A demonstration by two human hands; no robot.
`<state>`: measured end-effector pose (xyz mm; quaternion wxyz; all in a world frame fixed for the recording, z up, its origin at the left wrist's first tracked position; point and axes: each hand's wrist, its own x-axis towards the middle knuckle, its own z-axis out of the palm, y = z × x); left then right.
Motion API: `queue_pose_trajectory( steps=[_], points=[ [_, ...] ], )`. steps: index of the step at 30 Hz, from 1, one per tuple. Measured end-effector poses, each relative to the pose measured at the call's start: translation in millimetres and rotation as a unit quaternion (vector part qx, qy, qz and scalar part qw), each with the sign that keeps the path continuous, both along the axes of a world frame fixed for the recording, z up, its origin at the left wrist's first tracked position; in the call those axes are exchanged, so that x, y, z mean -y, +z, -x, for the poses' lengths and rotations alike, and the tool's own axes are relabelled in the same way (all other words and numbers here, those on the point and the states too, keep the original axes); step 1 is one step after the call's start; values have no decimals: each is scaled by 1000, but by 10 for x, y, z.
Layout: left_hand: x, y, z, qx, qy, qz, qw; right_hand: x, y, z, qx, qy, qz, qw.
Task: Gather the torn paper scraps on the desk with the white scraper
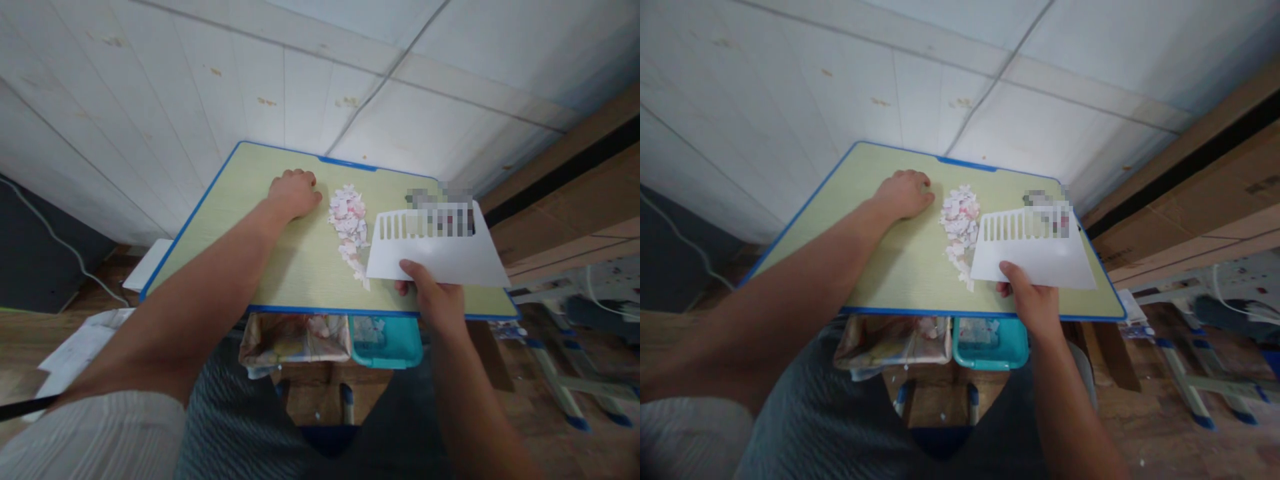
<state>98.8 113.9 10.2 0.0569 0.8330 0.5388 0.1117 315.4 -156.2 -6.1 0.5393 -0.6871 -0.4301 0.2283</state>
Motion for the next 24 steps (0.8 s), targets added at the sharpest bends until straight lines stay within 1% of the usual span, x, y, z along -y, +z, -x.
queue_pose_trajectory(
  steps=[4, 8, 11, 13, 16, 18, 21, 24],
  points=[
    [-16, -10, 9, -1, -4, -4, 1000, -7, 29, 20, -23, 11, 0, 1000],
    [-63, -39, 29, 7, -4, 0, 1000, -28, 65, 56, -70, -4, -22, 997],
    [-145, -94, 70, 22, -7, -7, 1000, -57, 77, 63, -91, -10, -42, 995],
    [-203, -136, 101, 29, -5, -14, 999, -81, 70, 59, -96, -1, -48, 994],
    [-227, -174, 121, 33, 3, -16, 999, -116, 42, 44, -97, 26, -40, 994],
    [-177, -171, 121, 32, 2, -23, 999, -139, 15, 28, -103, 34, -33, 994],
    [-18, -138, 155, 15, 3, -39, 999, -177, -32, -9, -126, 32, -21, 991],
    [171, -98, 313, -12, 27, -41, 999, -222, -85, -48, -146, 31, -20, 989]
  ],
)
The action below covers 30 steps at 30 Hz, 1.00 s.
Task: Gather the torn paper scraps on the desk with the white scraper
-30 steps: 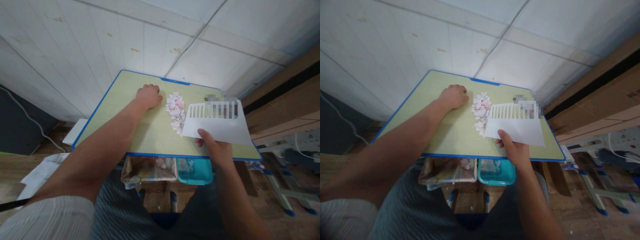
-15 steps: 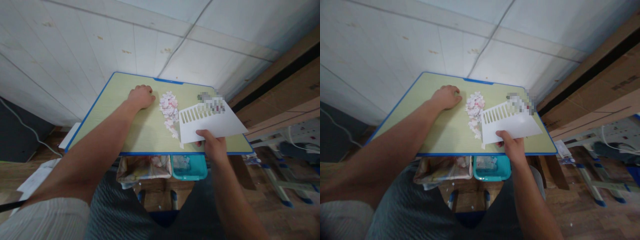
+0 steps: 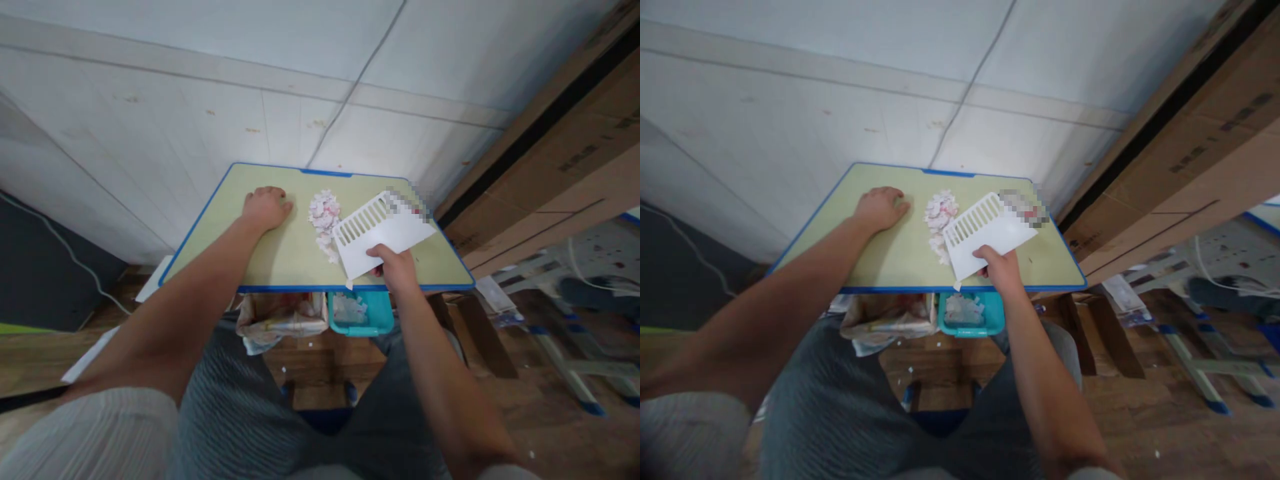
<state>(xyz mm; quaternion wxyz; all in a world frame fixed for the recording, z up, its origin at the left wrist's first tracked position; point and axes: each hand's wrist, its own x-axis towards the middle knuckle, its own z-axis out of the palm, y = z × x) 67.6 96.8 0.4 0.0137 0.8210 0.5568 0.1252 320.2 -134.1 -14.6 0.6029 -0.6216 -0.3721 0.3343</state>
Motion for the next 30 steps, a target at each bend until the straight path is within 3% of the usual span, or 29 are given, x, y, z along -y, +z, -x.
queue_pose_trajectory(
  steps=[8, 14, 30],
  points=[
    [317, -11, 574, 8, 101, 5, 995, -94, -66, -24, -17, 10, -30, 999],
    [386, -43, 561, 8, 94, -12, 995, -191, -84, -26, -3, 2, -64, 998],
    [449, 16, 545, 25, 90, -8, 996, -169, -76, -18, 55, -22, -52, 997]
  ],
)
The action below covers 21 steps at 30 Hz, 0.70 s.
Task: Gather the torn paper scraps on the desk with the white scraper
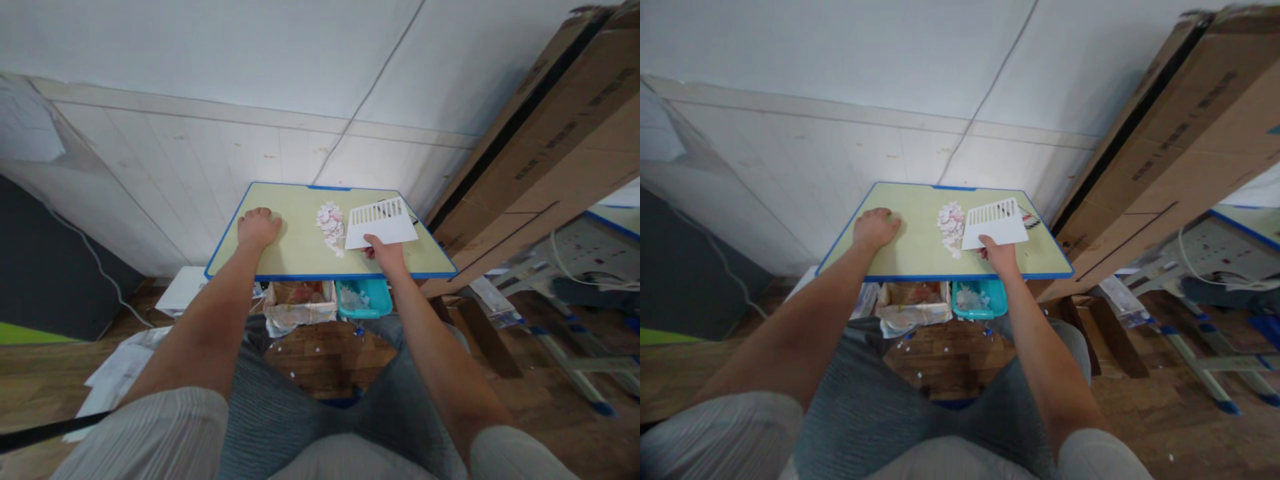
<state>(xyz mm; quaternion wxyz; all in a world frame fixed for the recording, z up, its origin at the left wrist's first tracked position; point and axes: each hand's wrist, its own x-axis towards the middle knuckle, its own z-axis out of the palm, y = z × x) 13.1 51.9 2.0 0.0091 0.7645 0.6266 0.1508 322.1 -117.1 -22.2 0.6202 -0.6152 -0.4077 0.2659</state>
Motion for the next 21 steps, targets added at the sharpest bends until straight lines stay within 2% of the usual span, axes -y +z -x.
queue_pose_trajectory(
  steps=[9, 21],
  points=[
    [-60, -32, 8, -5, 4, -9, 1000, -8, 26, -6, 9, -34, 15, 999],
    [-22, 8, -6, -4, 6, -1, 1000, 66, 68, 32, -4, 0, 23, 1000]
  ],
)
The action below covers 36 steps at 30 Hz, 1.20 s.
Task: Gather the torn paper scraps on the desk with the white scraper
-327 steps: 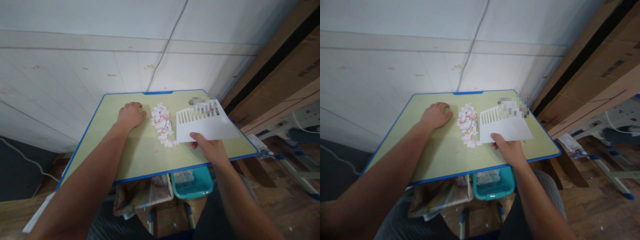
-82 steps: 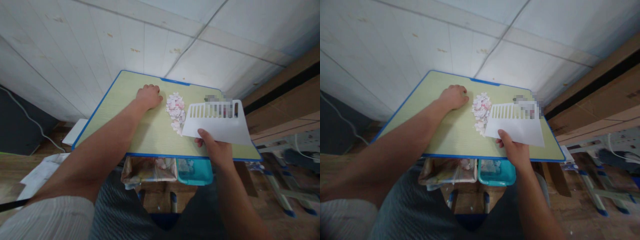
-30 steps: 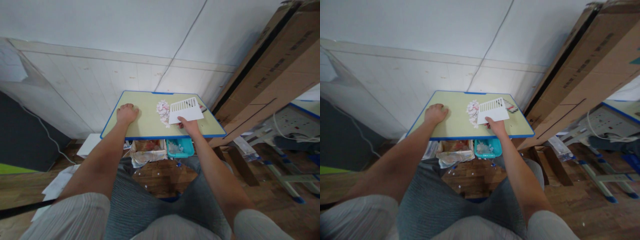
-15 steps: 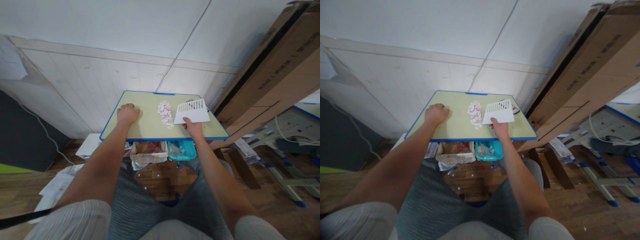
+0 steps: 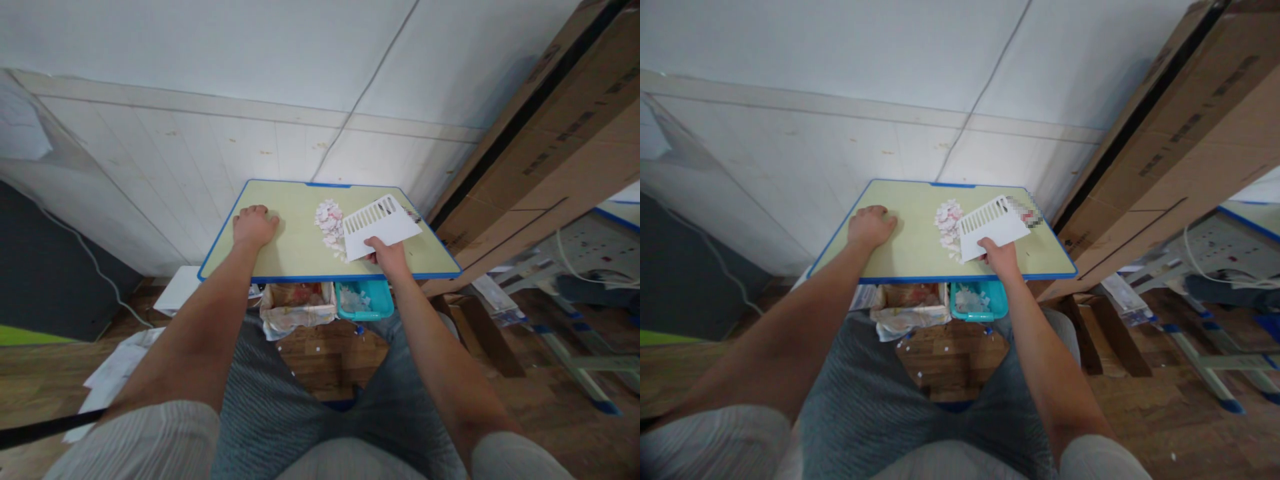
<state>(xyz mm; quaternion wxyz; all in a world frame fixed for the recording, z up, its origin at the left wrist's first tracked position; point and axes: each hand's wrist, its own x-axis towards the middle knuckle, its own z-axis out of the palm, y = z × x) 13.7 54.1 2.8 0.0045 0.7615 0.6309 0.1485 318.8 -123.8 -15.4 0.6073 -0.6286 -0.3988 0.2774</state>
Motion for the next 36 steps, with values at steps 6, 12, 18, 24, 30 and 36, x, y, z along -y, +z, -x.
queue_pose_trajectory(
  steps=[6, 12, 18, 24, 30, 36],
  points=[
    [-16, -21, 8, 5, 0, -5, 1000, -9, 0, -9, -9, 1, -9, 1000],
    [-10, -8, 3, 5, 5, 2, 1000, 3, 4, -5, -24, 2, 1, 1000],
    [-11, -9, 5, 5, 6, -1, 1000, 24, -10, -17, -40, 0, -7, 999],
    [-2, 3, 2, 7, 4, 0, 1000, -1, -37, -14, -35, 18, -13, 999],
    [-1, 5, 1, 9, 7, 3, 1000, -6, -16, 2, -17, 62, -12, 998],
    [-20, -16, -1, 3, 7, -2, 1000, 0, -15, -37, -21, 46, -2, 999]
  ],
)
